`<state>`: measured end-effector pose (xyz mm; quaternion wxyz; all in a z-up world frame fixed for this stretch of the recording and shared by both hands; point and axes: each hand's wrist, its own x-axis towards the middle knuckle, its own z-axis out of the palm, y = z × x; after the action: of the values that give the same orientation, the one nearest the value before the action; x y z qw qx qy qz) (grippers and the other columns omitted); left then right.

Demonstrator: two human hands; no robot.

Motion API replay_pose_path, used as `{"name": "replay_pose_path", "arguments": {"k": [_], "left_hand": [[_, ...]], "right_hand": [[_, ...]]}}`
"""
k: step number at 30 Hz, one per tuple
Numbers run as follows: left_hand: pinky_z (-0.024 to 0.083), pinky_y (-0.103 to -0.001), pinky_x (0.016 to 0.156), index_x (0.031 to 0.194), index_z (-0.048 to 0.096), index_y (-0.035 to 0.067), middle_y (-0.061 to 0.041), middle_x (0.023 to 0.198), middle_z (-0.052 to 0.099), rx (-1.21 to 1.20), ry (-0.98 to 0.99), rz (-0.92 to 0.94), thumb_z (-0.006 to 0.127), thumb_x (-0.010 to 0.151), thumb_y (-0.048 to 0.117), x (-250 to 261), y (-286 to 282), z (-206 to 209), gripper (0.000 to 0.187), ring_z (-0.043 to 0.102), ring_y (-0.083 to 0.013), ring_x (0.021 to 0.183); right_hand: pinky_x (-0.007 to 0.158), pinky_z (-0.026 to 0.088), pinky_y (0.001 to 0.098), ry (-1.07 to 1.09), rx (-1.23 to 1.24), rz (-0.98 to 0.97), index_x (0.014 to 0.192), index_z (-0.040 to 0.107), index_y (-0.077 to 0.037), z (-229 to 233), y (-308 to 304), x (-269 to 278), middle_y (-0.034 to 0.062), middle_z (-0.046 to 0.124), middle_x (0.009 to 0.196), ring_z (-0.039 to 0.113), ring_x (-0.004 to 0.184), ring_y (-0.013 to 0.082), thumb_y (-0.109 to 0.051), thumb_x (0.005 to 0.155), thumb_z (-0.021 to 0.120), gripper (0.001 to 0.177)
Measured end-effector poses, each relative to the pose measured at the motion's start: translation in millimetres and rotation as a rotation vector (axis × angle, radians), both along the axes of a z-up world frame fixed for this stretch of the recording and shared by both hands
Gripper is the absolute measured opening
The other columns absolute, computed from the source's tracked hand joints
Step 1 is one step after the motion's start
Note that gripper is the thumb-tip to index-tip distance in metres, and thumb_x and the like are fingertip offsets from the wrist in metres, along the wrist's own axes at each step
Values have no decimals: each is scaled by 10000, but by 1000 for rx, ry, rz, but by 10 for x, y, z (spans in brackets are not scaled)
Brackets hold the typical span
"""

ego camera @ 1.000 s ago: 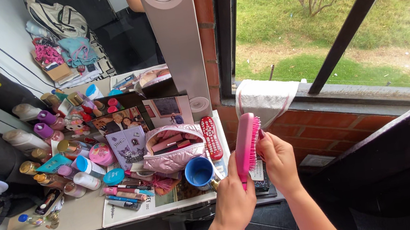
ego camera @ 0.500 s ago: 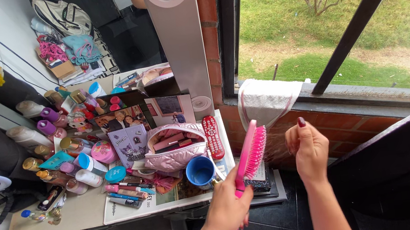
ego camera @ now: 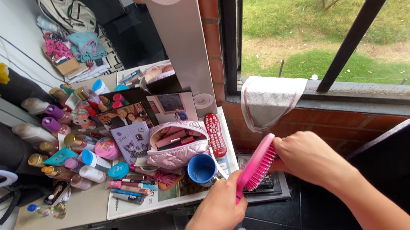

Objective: The person organizes a cluttered vanity area by opening a drawer, adjusting a ring light, and picking up a pink hairbrush to remove hair from its bristles. They then place the brush into a pink makeup bag and arrange other cosmetic items on the desk surface.

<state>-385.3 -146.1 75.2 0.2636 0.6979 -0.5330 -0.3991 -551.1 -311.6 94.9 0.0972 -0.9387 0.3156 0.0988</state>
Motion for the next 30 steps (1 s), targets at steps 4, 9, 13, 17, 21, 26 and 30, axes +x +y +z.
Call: {"name": "replay_pose_path", "arguments": {"k": [4, 9, 13, 17, 21, 26, 30], "left_hand": [[558, -380, 442, 1305, 578, 16, -182, 662, 685, 18, 54, -2, 572, 839, 41, 50, 17, 116, 467, 658, -240, 418], [497, -356, 369, 1290, 596, 33, -120, 587, 648, 80, 264, 127, 568, 862, 50, 61, 89, 107, 429, 607, -191, 381], [440, -340, 322, 1123, 585, -28, -60, 564, 604, 64, 460, 306, 605, 882, 52, -5, 82, 44, 254, 559, -167, 341], [376, -333, 290, 988, 584, -14, -67, 491, 512, 0, 754, 330, 645, 879, 29, -64, 110, -61, 132, 512, -171, 304], [393, -324, 334, 803, 537, -66, -61, 545, 503, -40, 1017, 268, 670, 919, -5, -78, 126, -239, 186, 537, -175, 359], [397, -315, 343, 766, 548, -32, -46, 537, 492, 24, 1181, 299, 665, 888, -1, -167, 73, -286, 171, 518, -168, 352], [373, -297, 326, 738, 530, -9, -46, 503, 466, 54, 1203, 303, 681, 918, 25, -199, 72, -329, 237, 495, -149, 338]], "right_hand": [[733, 529, 471, -161, 88, 210, 879, 649, -98, -117, -192, 34, 110, 712, 773, 698, 805, 327, -430, 878, 661, 332], [707, 535, 444, -425, 210, 356, 815, 655, -48, -169, -256, -34, 114, 681, 755, 686, 794, 315, -267, 909, 675, 239], [844, 495, 460, -870, 126, 279, 940, 658, -11, -237, -139, 22, 155, 641, 980, 609, 1007, 351, -95, 884, 641, 103], [1159, 332, 497, -1399, 171, 201, 956, 664, -44, -449, 120, 216, 194, 489, 1278, 428, 1364, 365, -116, 955, 618, 86], [1336, 154, 511, -1842, 960, 77, 970, 665, -32, -608, 311, 354, 128, 593, 1419, 338, 1576, 323, -224, 1100, 558, 255], [1343, 123, 512, -1963, 997, 23, 928, 580, -24, -662, 363, 267, 100, 592, 1022, 544, 1138, 253, -265, 1169, 507, 348], [1298, 353, 507, -1982, 900, -115, 939, 542, -16, -647, 474, 77, 58, 504, 910, 507, 847, 182, -275, 1167, 491, 349]]}}
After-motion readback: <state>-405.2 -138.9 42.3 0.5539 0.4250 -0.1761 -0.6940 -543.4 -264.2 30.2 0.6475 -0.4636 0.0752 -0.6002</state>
